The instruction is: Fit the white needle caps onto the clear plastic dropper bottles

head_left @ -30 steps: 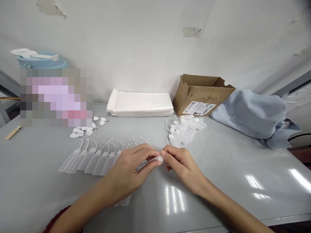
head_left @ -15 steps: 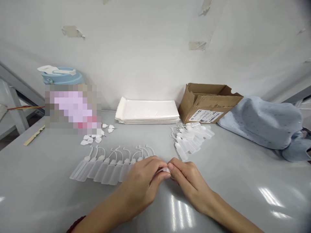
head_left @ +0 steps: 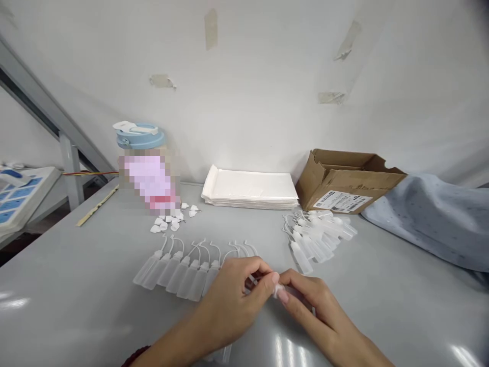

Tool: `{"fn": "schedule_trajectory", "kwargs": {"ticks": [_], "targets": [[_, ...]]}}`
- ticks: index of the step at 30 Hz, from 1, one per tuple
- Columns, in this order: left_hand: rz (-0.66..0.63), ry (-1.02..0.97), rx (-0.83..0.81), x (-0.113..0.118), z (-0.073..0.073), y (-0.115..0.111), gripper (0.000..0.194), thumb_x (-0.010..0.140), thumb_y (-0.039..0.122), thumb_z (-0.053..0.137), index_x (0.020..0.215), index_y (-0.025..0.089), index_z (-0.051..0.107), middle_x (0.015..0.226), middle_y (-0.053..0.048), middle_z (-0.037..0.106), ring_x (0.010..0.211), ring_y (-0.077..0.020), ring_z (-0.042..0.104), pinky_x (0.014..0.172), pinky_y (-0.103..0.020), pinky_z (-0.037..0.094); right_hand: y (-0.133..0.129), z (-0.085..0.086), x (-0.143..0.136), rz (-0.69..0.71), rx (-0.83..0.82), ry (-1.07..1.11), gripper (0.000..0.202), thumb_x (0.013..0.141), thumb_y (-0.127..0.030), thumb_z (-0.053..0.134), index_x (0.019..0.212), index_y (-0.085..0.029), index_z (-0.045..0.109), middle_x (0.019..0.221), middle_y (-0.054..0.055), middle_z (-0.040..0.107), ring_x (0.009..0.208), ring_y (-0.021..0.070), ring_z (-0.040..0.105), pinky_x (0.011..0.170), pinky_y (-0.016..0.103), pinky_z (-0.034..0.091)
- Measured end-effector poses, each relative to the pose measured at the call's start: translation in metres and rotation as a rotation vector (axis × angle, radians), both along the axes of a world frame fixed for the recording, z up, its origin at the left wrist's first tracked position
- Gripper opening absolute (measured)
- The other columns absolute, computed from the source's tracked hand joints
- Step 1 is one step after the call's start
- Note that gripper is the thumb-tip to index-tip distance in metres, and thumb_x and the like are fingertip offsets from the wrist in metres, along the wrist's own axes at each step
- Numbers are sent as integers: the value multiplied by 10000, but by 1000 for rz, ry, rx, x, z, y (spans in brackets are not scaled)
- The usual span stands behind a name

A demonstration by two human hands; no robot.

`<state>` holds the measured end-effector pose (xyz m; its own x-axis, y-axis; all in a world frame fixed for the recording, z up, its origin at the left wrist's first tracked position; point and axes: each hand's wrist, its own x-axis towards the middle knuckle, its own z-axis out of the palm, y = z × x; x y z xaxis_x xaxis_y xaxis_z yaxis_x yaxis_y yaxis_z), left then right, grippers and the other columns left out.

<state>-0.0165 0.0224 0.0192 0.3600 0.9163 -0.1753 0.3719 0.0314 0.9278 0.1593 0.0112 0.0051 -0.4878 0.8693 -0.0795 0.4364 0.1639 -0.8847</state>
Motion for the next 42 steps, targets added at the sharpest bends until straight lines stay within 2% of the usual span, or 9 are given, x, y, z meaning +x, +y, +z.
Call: {"fn": "schedule_trajectory", "kwargs": {"ticks": [5,10,16,18,24,32,36,39,42], "targets": [[-44,-51,-116,-5,3,4,189,764,358,643,781,170,666,737,19,643,678,-117,575,620,-198,447,1,0,1,11,-11,6,321,938,-415,371,795,-193,554,611,-20,491,575,134,459,549,237,355],[-108,-99,-138,-4,-3,0,121,781,272,602,787,162,652,657,23,593,610,-109,554,564,-196,435,-1,-5,1,-18,-24,35,396,953,-427,317,648,-199,424,588,-36,399,539,115,386,529,239,302],[-202,13,380,-1,-11,-7,89,766,106,573,814,144,636,750,-11,592,688,-115,534,674,-217,435,0,-5,0,-72,-163,74,469,916,-551,301,593,-215,356,560,-30,321,523,135,334,473,252,271],[-225,18,431,-1,-11,-7,111,775,88,562,840,147,630,769,-15,594,698,-116,536,676,-214,438,0,-6,0,-77,-168,91,474,919,-555,293,593,-215,349,564,-29,316,528,135,332,476,253,276],[-145,52,234,0,-6,-5,62,806,154,567,782,178,619,740,12,635,695,-116,566,646,-202,453,1,-14,1,-51,-23,37,427,955,-477,296,624,-208,312,578,-52,271,525,107,271,498,250,237],[-204,8,373,-1,-16,-4,112,844,141,529,847,185,632,778,-4,632,706,-117,565,654,-216,451,1,-16,2,-92,-146,140,460,954,-501,309,614,-195,360,559,-52,324,528,98,311,503,237,259],[-182,1,316,0,-16,-3,98,825,162,543,850,180,637,793,-13,650,714,-127,595,653,-223,484,1,-13,3,-94,-129,163,469,957,-502,294,620,-189,387,562,-41,380,533,100,362,519,235,291],[-137,-23,237,-1,-13,-2,99,827,199,547,846,188,643,810,-13,660,749,-139,615,684,-237,514,1,-9,5,-100,-100,201,430,961,-472,308,702,-175,479,637,-17,457,588,110,414,550,236,328],[-19,-62,163,-3,-9,0,99,825,257,575,837,195,650,797,-5,664,754,-142,626,691,-236,526,2,-5,9,-161,-59,228,282,935,-425,419,902,-180,554,736,-5,506,648,119,453,569,232,351]]}}
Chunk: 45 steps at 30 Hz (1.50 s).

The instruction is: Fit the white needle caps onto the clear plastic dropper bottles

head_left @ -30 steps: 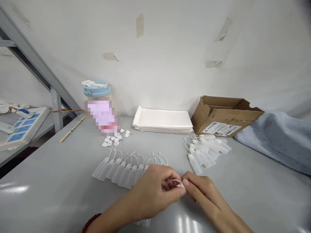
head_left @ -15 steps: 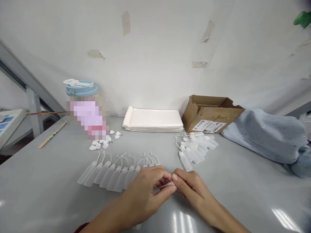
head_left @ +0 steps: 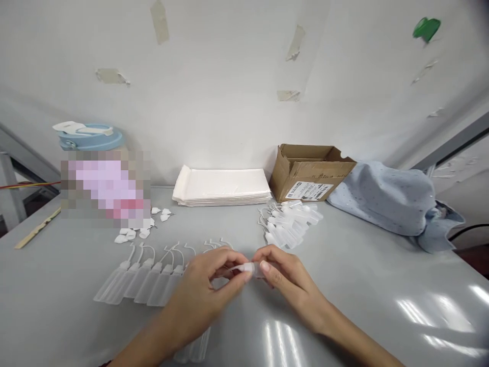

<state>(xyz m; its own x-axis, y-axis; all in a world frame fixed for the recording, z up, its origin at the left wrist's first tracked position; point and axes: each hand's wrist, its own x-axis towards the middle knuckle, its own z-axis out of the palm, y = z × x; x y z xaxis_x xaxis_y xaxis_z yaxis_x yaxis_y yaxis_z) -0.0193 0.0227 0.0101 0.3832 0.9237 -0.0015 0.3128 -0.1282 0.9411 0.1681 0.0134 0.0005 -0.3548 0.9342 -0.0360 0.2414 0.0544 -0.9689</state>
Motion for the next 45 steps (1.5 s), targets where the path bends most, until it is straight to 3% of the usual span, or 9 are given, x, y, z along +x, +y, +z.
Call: {"fn": "schedule_trajectory", "kwargs": {"ticks": [3,7,16,19,22,26,33,37,45], "targets": [[109,-61,-110,-3,5,2,146,809,328,611,845,194,657,747,3,666,710,-138,633,648,-223,526,1,0,3,-63,62,16,204,909,-369,494,1009,-203,557,795,2,534,683,127,485,588,235,377],[113,-73,-120,-4,7,3,172,815,345,602,855,190,666,718,-1,661,693,-145,632,640,-238,530,3,-4,4,-95,181,13,186,917,-320,478,996,-200,595,763,0,545,682,129,489,633,252,389],[57,97,529,-1,-11,-1,130,861,115,538,941,200,597,867,-23,645,737,-117,593,665,-209,496,6,-6,2,-94,-58,155,345,905,-474,450,807,-161,555,551,-55,374,514,100,351,505,241,278],[54,86,611,0,-12,-3,180,853,75,535,976,199,579,897,-26,640,736,-107,597,680,-199,496,8,-7,2,-85,-113,184,396,912,-501,424,687,-178,469,526,-69,318,493,91,308,499,245,253],[54,75,501,1,-7,-4,125,847,112,556,934,192,596,862,-14,644,732,-106,600,686,-198,490,7,-5,2,-112,-86,170,419,915,-499,415,637,-186,430,538,-62,317,500,95,322,500,247,273],[71,82,255,0,0,-2,73,856,211,558,875,189,626,775,4,630,706,-112,579,605,-187,465,3,-1,2,-128,24,82,295,919,-428,447,823,-176,566,578,-47,398,537,110,394,520,242,320],[39,-4,76,-1,2,-1,124,878,275,530,900,213,634,821,8,641,762,-125,600,659,-203,479,2,0,4,-112,240,-21,202,927,-331,450,921,-198,602,647,-22,481,582,122,454,536,235,361],[26,-28,20,-2,4,-1,185,895,314,494,881,202,640,783,0,623,740,-135,604,693,-229,489,3,-5,3,-134,280,-65,203,925,-336,449,950,-203,600,666,-11,507,592,132,468,544,237,376],[-29,80,-20,0,-1,-1,280,917,354,447,812,178,637,695,-7,623,679,-143,602,599,-227,457,2,-8,1,-129,254,-81,255,930,-368,418,933,-188,599,623,-26,470,551,124,436,522,231,350]]}}
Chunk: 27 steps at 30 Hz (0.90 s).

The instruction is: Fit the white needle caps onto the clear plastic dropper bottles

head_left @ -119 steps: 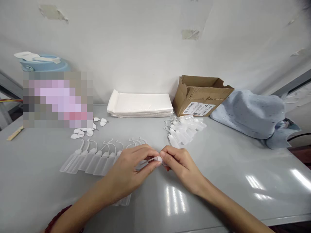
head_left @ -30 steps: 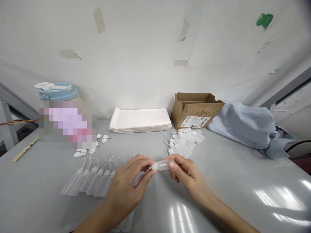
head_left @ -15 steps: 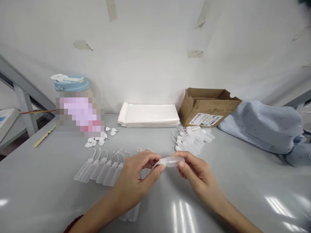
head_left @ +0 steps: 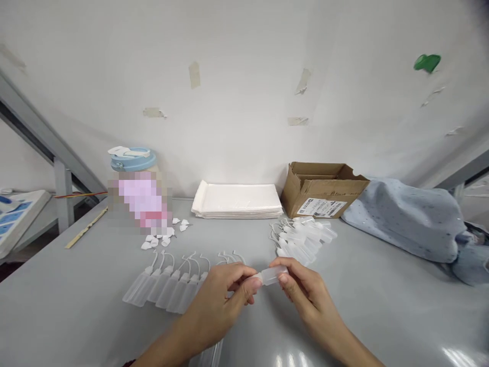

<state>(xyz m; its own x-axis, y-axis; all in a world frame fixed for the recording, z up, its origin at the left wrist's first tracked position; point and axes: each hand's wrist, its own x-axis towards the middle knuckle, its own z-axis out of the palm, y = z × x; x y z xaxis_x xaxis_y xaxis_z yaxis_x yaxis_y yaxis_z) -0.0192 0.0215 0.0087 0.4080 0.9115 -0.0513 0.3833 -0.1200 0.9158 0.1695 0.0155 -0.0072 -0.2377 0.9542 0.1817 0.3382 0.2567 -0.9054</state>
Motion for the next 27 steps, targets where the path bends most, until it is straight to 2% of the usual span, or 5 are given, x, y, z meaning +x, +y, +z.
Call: {"fn": "schedule_trajectory", "kwargs": {"ticks": [13,18,21,25,27], "targets": [[-95,448,940,-1,-26,1,127,941,123,394,907,142,515,728,-41,549,601,-170,499,506,-275,385,3,-9,-3,-9,-337,147,411,883,-546,430,791,-160,537,539,-74,281,487,90,254,461,232,209],[-109,300,908,-5,-16,3,98,928,151,446,970,142,535,794,-58,593,688,-170,546,581,-273,443,6,-6,0,20,-383,234,407,877,-547,445,756,-166,515,525,-74,317,481,89,303,472,234,262],[29,223,828,-25,-10,18,117,917,191,473,997,151,548,903,-71,619,818,-164,571,713,-264,477,13,-3,10,-74,-265,214,373,872,-528,469,829,-166,544,540,-56,402,502,107,393,509,249,330],[362,679,757,-73,-13,52,224,906,211,389,923,148,603,904,-92,644,885,-229,551,786,-358,468,29,-1,31,-331,-97,165,349,835,-513,534,914,-174,564,612,-24,516,544,127,472,555,271,407],[414,756,707,-96,-18,67,265,880,206,385,899,129,638,890,-119,652,895,-271,537,808,-410,455,37,-1,40,-433,-19,122,356,806,-514,566,927,-180,563,660,-7,548,569,139,502,564,281,432]]}}
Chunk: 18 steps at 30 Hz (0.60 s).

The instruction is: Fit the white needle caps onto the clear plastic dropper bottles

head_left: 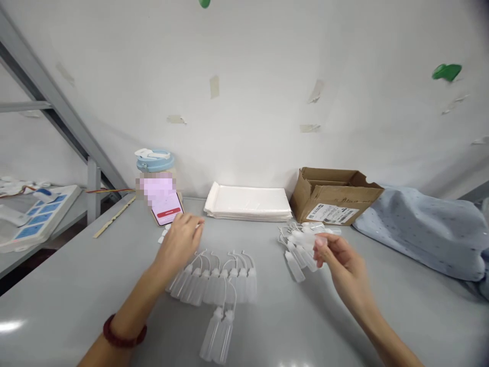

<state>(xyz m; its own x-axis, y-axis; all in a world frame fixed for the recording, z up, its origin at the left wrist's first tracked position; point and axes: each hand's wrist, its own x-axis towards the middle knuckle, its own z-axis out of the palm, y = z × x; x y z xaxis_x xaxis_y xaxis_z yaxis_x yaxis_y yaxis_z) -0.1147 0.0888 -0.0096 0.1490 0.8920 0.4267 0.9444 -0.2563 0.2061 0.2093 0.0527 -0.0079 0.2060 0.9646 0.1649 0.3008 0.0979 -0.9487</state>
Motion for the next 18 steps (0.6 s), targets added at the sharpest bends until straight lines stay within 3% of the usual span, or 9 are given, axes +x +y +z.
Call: {"fn": "schedule_trajectory", "kwargs": {"ticks": [5,10,18], "targets": [[69,54,-110,-24,-16,14,351,847,235,389,977,113,691,948,-149,656,962,-324,502,846,-447,429,11,-6,12,-129,71,-255,339,794,-487,562,948,-185,561,869,66,631,735,200,585,564,294,460],[52,78,-149,-24,-19,16,397,836,262,381,1000,114,711,942,-146,688,936,-321,526,845,-431,436,15,-14,14,-142,197,-553,299,841,-436,472,940,-162,544,828,72,629,719,214,589,604,333,461],[66,102,-213,-20,-14,12,399,835,303,368,954,158,720,964,-111,713,942,-312,562,774,-395,465,24,-21,22,-213,287,-627,305,857,-444,446,915,-167,562,803,68,594,709,217,547,596,329,432]]}}
